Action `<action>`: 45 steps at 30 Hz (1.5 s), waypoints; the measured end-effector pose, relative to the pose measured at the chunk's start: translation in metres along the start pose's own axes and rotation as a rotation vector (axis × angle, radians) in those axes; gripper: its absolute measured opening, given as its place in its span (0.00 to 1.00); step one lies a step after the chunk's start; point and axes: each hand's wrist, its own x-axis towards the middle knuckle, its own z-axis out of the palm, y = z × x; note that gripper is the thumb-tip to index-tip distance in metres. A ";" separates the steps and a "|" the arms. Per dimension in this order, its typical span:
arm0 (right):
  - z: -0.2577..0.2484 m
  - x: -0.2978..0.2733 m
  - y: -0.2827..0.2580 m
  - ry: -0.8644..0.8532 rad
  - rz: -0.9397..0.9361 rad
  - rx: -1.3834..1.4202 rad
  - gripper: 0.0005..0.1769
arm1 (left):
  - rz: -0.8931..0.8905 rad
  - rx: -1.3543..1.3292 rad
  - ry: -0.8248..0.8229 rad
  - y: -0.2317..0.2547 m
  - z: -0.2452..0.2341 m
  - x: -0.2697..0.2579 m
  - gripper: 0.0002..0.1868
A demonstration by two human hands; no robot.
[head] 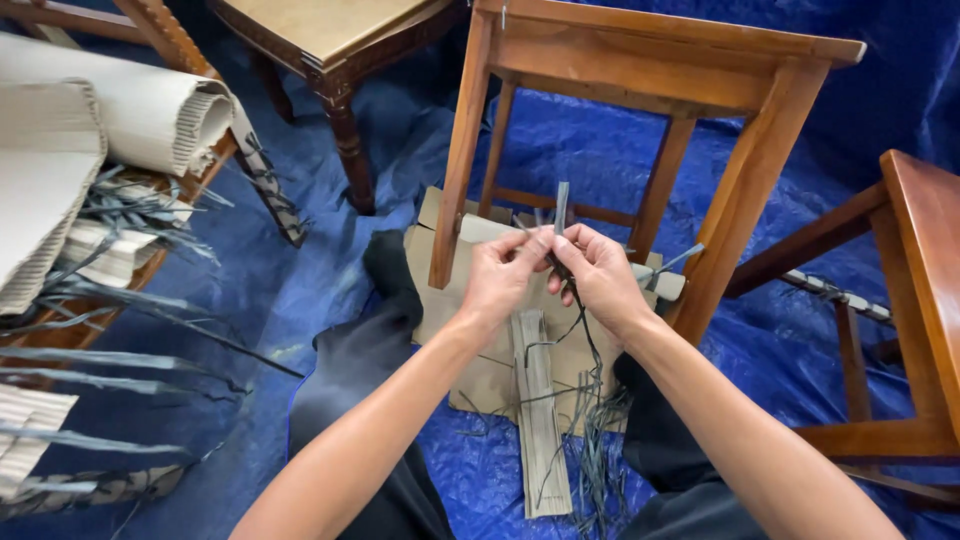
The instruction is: Wrapping wooden chair legs with protective cardboard and securing them with plastic ties.
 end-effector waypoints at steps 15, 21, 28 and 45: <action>-0.072 0.004 0.005 0.199 -0.050 0.143 0.09 | -0.198 0.342 -0.424 -0.068 -0.014 -0.029 0.13; -0.071 -0.010 -0.012 0.195 -0.127 0.226 0.09 | -0.285 0.526 -0.749 -0.082 0.014 -0.073 0.13; -0.075 -0.018 -0.014 0.236 -0.119 0.209 0.09 | -0.227 0.560 -0.901 -0.062 0.034 -0.076 0.20; -0.047 -0.021 0.001 0.085 -0.098 0.022 0.14 | -0.016 -0.049 -0.116 -0.086 0.071 -0.026 0.16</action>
